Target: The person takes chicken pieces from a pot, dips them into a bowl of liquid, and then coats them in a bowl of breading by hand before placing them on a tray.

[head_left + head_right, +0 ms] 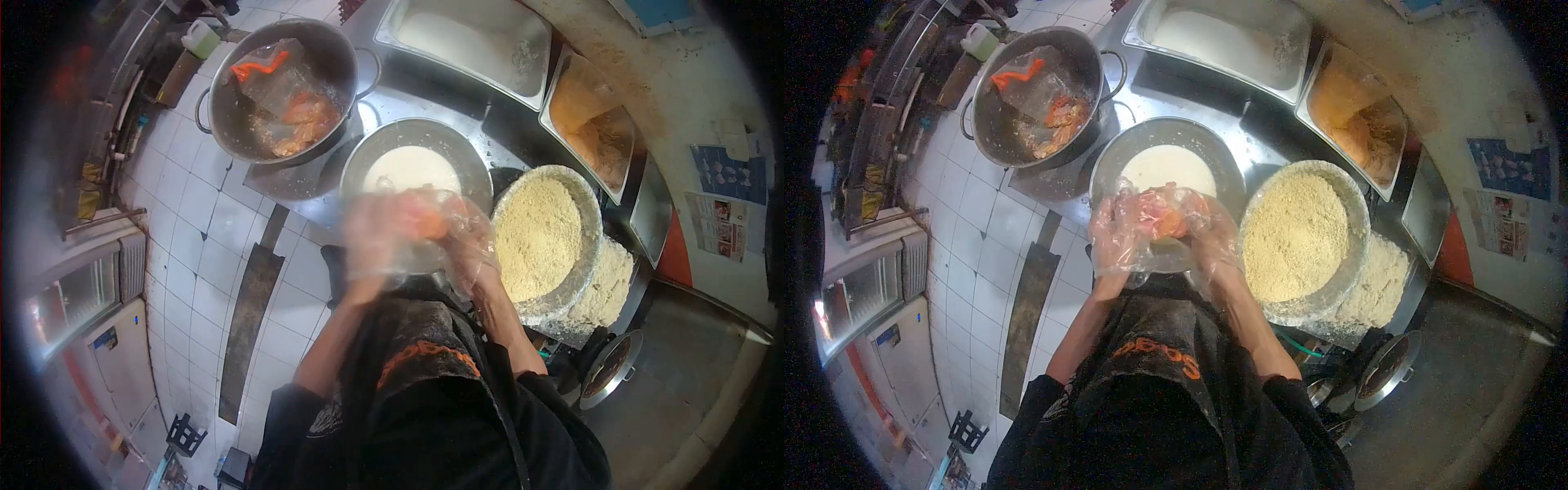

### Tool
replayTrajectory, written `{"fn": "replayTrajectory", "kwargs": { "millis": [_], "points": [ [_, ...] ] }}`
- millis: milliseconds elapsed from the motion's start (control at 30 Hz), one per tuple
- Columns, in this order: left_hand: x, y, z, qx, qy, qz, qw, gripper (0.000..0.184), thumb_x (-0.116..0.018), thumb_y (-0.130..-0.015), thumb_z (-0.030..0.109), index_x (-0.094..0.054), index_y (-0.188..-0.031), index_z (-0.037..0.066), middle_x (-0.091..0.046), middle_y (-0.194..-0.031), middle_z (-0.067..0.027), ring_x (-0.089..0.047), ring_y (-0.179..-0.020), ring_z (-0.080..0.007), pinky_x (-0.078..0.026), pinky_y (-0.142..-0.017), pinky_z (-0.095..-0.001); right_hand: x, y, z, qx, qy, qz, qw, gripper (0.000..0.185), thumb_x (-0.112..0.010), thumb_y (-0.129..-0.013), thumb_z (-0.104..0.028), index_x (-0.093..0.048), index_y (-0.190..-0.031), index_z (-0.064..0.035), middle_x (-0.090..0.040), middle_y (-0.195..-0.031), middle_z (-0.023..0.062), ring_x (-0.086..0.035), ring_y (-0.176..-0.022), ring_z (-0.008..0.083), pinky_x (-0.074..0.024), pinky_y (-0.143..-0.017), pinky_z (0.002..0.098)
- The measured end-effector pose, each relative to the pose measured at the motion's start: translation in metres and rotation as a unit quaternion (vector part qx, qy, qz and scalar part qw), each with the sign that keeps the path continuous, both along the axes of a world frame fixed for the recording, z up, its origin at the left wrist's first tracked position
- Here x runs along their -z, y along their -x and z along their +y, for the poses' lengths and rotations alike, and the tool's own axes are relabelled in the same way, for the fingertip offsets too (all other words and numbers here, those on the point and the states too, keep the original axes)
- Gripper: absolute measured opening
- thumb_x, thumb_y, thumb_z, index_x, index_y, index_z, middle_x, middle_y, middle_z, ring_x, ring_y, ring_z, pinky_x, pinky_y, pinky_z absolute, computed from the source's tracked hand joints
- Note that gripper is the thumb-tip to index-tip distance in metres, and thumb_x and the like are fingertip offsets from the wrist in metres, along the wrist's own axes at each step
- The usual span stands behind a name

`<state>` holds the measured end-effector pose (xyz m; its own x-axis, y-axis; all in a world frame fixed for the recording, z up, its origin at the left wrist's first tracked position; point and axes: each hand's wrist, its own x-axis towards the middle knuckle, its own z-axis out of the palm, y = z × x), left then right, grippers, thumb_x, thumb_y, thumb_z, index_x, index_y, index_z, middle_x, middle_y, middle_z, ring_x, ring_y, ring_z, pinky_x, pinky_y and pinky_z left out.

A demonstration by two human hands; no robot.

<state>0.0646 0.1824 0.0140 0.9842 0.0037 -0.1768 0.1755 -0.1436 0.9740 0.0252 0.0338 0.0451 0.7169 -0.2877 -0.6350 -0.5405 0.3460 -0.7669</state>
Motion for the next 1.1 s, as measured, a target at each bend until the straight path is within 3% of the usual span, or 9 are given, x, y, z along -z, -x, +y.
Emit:
{"fn": "replayTrajectory", "kwargs": {
  "millis": [233,367,500,567,667,867,900,967,1100],
  "points": [
    [0.027,0.006,0.039,-0.123,0.184,0.07,0.973,0.03,-0.05,-0.102,0.03,-0.058,-0.097,0.002,-0.057,-0.072,-0.0032,-0.055,-0.06,-0.0078,-0.046,-0.056,-0.0235,-0.004,-0.02,-0.034,-0.206,0.143,-0.016,0.968,0.032,-0.063,-0.092,-0.025,-0.068,-0.115,-0.0028,-0.07,-0.093,0.0124,-0.065,-0.092,0.0194,-0.0524,-0.08,0.0341],
    [0.022,0.006,0.054,-0.112,0.084,0.082,0.987,0.028,-0.051,-0.1,0.027,-0.062,-0.101,0.002,-0.06,-0.084,-0.0043,-0.056,-0.075,-0.0148,-0.048,-0.067,-0.0328,-0.006,-0.044,-0.037,-0.278,0.302,-0.028,0.911,0.037,-0.053,-0.098,-0.035,-0.072,-0.103,-0.0026,-0.069,-0.072,0.0085,-0.065,-0.076,0.0167,-0.0522,-0.07,0.0339],
    [0.028,0.002,0.05,-0.121,0.035,0.045,0.991,0.029,-0.049,-0.101,0.029,-0.06,-0.098,0.002,-0.059,-0.078,-0.0048,-0.055,-0.067,-0.0124,-0.047,-0.062,-0.0291,0.057,-0.054,-0.025,-0.291,0.463,-0.039,0.836,0.044,-0.046,-0.101,-0.04,-0.073,-0.096,-0.0056,-0.068,-0.075,0.0077,-0.064,-0.068,0.0177,-0.0526,-0.067,0.0354],
    [0.036,0.004,0.048,-0.118,0.019,0.019,0.993,0.032,-0.047,-0.103,0.032,-0.057,-0.095,0.002,-0.057,-0.072,-0.0035,-0.054,-0.059,-0.0085,-0.046,-0.056,-0.0241,0.133,-0.043,-0.027,-0.249,0.447,-0.266,0.817,0.044,-0.045,-0.1,-0.041,-0.075,-0.089,-0.0104,-0.069,-0.082,0.0088,-0.065,-0.072,0.0203,-0.0538,-0.071,0.0346],
    [0.051,0.007,0.047,-0.081,-0.219,-0.153,0.96,0.032,-0.047,-0.103,0.032,-0.058,-0.096,0.002,-0.057,-0.073,-0.0039,-0.054,-0.06,-0.0089,-0.046,-0.056,-0.0245,0.174,-0.028,-0.027,-0.452,0.448,-0.068,0.769,0.036,-0.047,-0.098,-0.038,-0.069,-0.111,-0.0124,-0.071,-0.107,0.0124,-0.069,-0.09,0.027,-0.0561,-0.08,0.0381],
    [0.03,-0.003,0.05,-0.12,0.001,0.006,0.993,0.03,-0.048,-0.103,0.03,-0.058,-0.095,0.003,-0.057,-0.074,-0.0033,-0.054,-0.061,-0.0088,-0.046,-0.056,-0.0245,0.043,-0.057,-0.028,-0.49,0.487,0.012,0.723,0.026,-0.053,-0.094,-0.028,-0.074,-0.095,-0.0117,-0.071,-0.101,0.0126,-0.069,-0.09,0.0305,-0.0556,-0.08,0.0418],
    [0.032,-0.004,0.049,-0.119,0.016,0.021,0.993,0.029,-0.048,-0.103,0.03,-0.058,-0.094,0.004,-0.057,-0.073,-0.0031,-0.054,-0.06,-0.0085,-0.046,-0.056,-0.0243,0.053,-0.06,-0.031,-0.486,0.489,0.015,0.725,0.026,-0.053,-0.094,-0.028,-0.074,-0.095,-0.0117,-0.071,-0.101,0.0126,-0.069,-0.09,0.0305,-0.0556,-0.08,0.0418],
    [0.033,-0.006,0.048,-0.114,0.033,0.035,0.992,0.029,-0.048,-0.103,0.029,-0.058,-0.093,0.004,-0.057,-0.073,-0.0029,-0.054,-0.059,-0.0082,-0.046,-0.056,-0.0241,0.077,-0.067,-0.034,-0.501,0.659,0.006,0.562,0.018,-0.059,-0.088,-0.019,-0.073,-0.095,-0.0105,-0.071,-0.098,0.0132,-0.069,-0.092,0.0304,-0.0552,-0.081,0.0426],
    [0.032,-0.009,0.048,-0.106,0.049,0.033,0.993,0.028,-0.047,-0.103,0.028,-0.057,-0.092,0.004,-0.057,-0.072,-0.0026,-0.054,-0.058,-0.008,-0.045,-0.055,-0.0237,0.089,-0.079,-0.041,-0.476,0.655,-0.027,0.586,0.015,-0.058,-0.086,-0.01,-0.071,-0.094,-0.0083,-0.069,-0.098,0.0155,-0.066,-0.095,0.0325,-0.0533,-0.084,0.0413]
  ]
}}
